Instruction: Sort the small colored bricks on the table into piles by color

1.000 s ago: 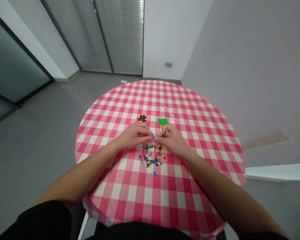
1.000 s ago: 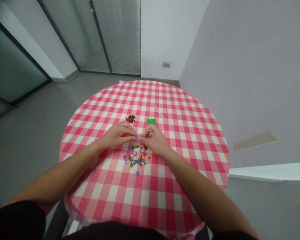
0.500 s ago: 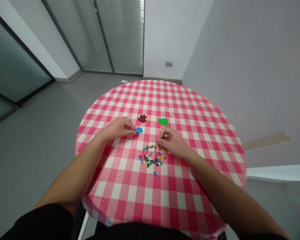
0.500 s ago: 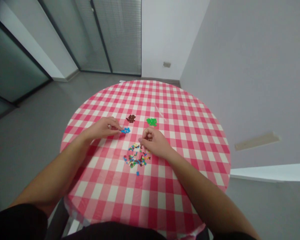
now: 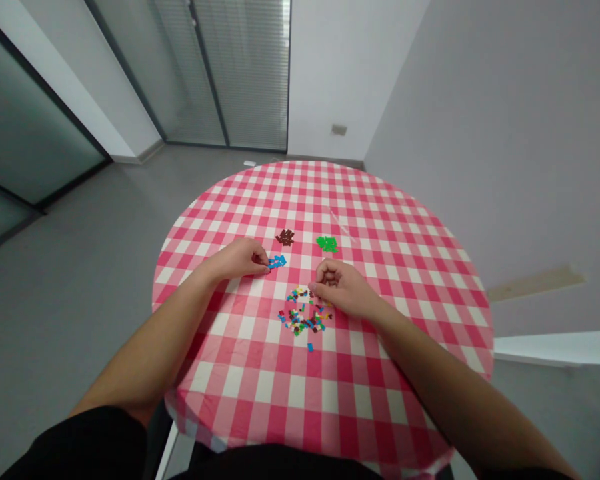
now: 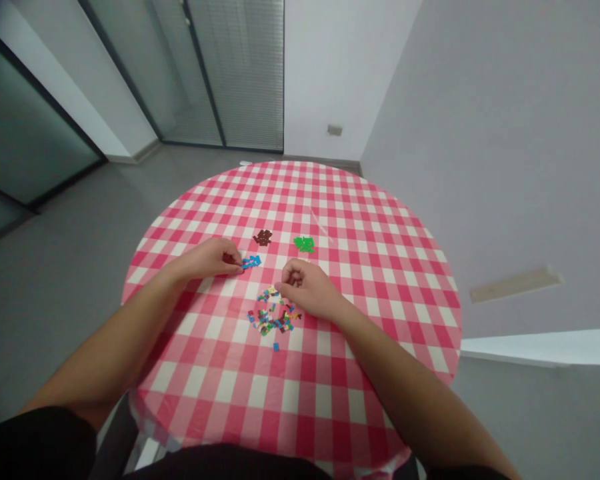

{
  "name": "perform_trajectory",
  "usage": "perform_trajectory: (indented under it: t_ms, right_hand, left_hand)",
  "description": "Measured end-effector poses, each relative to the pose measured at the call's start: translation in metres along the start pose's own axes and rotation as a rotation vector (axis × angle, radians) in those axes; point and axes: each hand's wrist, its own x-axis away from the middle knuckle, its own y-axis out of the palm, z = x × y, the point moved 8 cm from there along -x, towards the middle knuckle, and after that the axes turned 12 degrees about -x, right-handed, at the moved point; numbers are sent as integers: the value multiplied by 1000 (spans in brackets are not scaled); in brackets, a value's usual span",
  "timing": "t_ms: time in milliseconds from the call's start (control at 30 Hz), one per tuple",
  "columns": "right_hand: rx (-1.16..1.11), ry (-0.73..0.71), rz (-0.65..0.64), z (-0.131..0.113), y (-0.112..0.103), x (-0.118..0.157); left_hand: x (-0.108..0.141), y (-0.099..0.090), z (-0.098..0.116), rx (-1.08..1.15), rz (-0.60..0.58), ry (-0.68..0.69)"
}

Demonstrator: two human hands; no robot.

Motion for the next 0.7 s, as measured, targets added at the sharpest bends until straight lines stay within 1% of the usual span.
perform_trajectory:
  t_ms: [67,100,167,233,267,300,333,433,533,600,700]
  right_hand:
    - [57,3,-43,-2,3,1]
    - [93,14,-99,-3,7,3]
    - [183,37,-271,-4,21,8]
    - [303,13,-449,-7,37,15]
    - [367,-19,-505,-8,43,18]
    - [427,-58,-529,-10,49,20]
    - [482,-96,-526,-11,53,20]
    - [625,-214,-428,-13,61,18]
    - [747,-293,-445,-10,74,20]
    - [803,-315,-453,-9,80,21]
    - [857,-306,-452,-6,83,22]
  left_hand:
    - [0,1,-3,12,5,-20]
    - [0,1,-4,20,12,-28]
    - [0,1,-7,34,28,-41]
    - [0,1,-10,36,41,-63]
    - [0,1,-11,34,45,-75]
    - [0,0,-12,33,49,-86]
    - [-1,0,-13,32,55,-95]
    - [-2,-1,-13,26,69,-110]
    - [-2,0,-10,9,59,-107]
    - [-3,1,-9,1,52,-103]
    - [-3,1,-9,-4,57,-101]
